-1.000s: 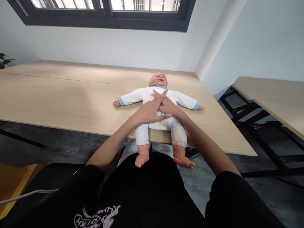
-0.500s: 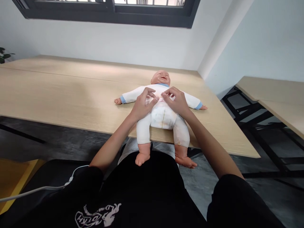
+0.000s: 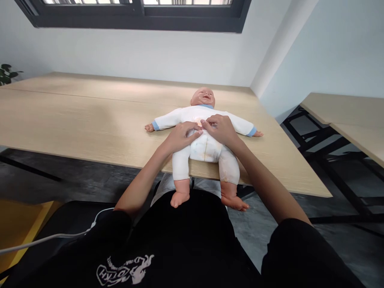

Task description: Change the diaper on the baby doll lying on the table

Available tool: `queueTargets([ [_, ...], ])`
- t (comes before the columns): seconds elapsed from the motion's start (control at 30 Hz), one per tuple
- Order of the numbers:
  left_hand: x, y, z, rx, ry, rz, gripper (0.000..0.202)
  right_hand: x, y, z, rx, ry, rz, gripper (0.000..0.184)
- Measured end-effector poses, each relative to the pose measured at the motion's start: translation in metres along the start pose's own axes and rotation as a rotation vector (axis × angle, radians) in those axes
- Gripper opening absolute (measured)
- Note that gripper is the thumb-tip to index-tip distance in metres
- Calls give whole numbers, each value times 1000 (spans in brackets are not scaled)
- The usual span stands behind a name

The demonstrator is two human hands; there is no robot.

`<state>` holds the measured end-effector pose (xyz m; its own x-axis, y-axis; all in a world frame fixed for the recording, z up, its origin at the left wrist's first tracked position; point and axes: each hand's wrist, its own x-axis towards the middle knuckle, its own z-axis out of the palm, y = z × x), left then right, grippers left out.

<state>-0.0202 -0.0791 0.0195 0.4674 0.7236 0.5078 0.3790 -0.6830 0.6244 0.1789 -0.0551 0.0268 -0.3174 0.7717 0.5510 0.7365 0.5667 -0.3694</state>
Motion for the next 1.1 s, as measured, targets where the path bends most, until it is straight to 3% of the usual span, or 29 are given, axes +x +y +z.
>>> queueTargets([
  [0.17,-1,-5,-3,-91,-14,-20,35,2,0,-17,51,-33,-37,31],
  [0.23,-4,-9,-5,-135,25,-27,42,-3,1,-30,111,22,-42,25],
  [0.4,-23,-17,-12,-337,205,-248,45,-41,8,-53,239,242,190,29],
  [0.6,-47,-22,-12,-553,244,-520,54,-88,20,-43,206,126,418,39],
  [0.77,-55,-29,-13,-577,201,-546,55,-98,22,-41,159,81,441,42],
  [0.97,-66,-32,-18,-576,250,-554,48,-109,26,-35,-1,8,417,41],
  [1.1,-57,-39,-17,-582,251,-564,47,-104,33,-30,189,139,429,43],
])
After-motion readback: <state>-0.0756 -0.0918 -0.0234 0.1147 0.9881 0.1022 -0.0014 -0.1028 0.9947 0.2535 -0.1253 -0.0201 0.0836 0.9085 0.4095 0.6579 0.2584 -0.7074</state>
